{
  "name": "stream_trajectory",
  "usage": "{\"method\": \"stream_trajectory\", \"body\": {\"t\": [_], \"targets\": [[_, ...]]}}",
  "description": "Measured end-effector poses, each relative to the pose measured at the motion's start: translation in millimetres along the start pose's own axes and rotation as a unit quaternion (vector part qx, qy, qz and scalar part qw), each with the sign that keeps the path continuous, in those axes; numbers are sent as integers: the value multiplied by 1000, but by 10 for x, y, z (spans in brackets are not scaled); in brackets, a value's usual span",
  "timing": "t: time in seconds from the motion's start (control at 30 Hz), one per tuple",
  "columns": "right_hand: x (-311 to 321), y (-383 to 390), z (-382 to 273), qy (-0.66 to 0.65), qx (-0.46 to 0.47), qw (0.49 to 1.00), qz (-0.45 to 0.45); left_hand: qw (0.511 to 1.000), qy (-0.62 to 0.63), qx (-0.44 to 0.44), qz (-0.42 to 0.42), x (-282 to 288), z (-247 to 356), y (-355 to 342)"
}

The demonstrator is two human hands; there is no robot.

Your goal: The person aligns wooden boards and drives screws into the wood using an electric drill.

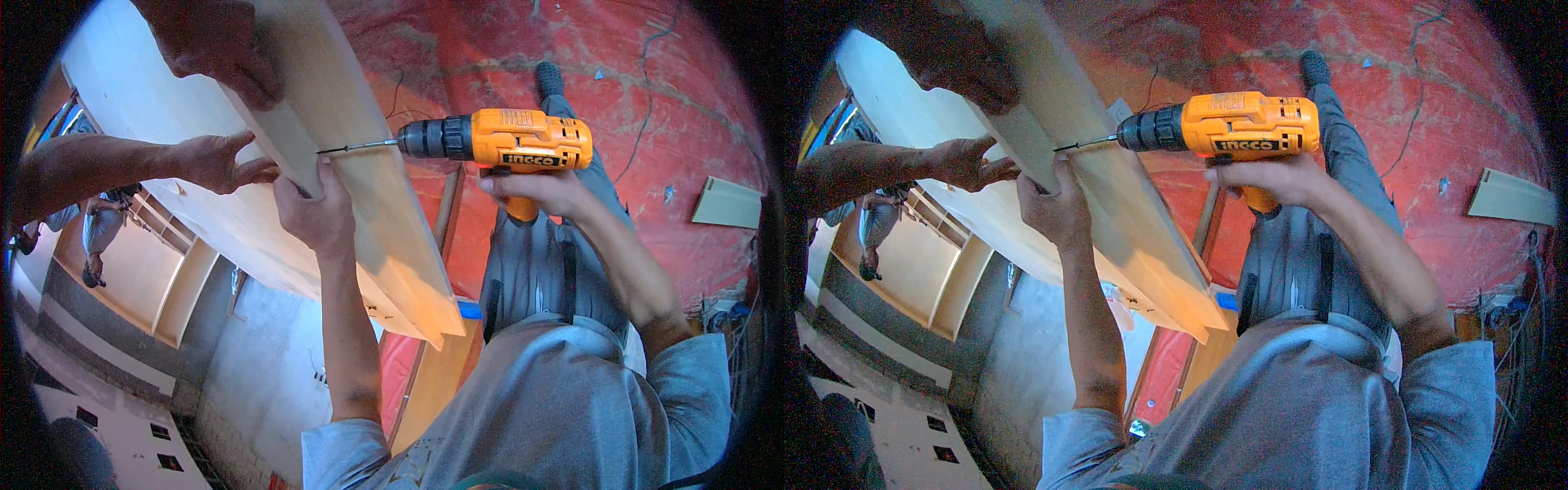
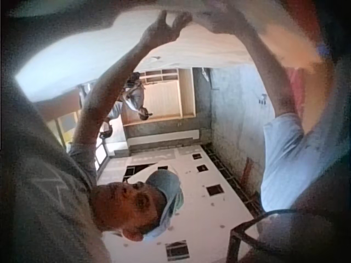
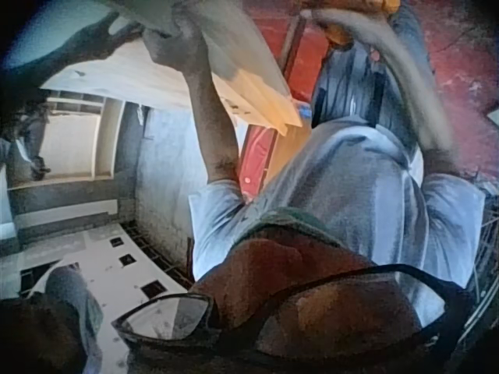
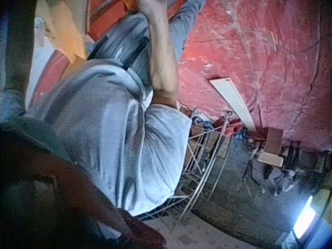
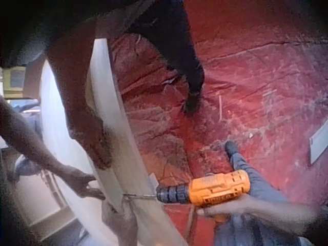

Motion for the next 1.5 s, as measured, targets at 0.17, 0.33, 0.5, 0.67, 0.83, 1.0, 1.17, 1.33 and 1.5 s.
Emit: {"method": "stream_trajectory", "body": {"t": [0.17, 0.33, 0.5, 0.67, 0.83, 1.0, 1.17, 1.33, 1.5], "targets": [[2, 12, -39, 11, 0, 1000, 25, 999, 22, -31, 21, -39, 9, -11], [6, 6, -44, 5, 2, 1000, 13, 999, 20, -33, 15, 8, 33, -14], [-10, 6, -85, 19, 16, 999, 24, 998, 42, -43, 20, 28, 68, -9], [9, 7, -74, 30, 3, 999, 15, 1000, 26, -16, 6, 24, 14, 2], [39, 15, -56, 37, -9, 999, 10, 1000, -4, -5, -5, 15, 71, 17], [69, -15, -89, 61, -20, 998, 5, 999, 37, -3, -13, 13, 171, 54], [32, -45, -157, 55, 12, 998, 3, 999, 47, 10, -15, 26, 175, 46], [-5, -64, -135, 79, -3, 997, -3, 1000, 23, 9, -10, 64, 204, 62], [-5, -69, -144, 85, 21, 996, 0, 999, 2, -34, -2, 33, 178, 91]]}}
Point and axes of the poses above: each hand's wrist, its own y-axis away from the middle knuckle, its own x-axis out of the back of the hand, z = x × y, the point moved 4 cm from there along -y, towards the middle knuckle, and after that the axes turned 6 degrees about x, right-handed, at the moved point
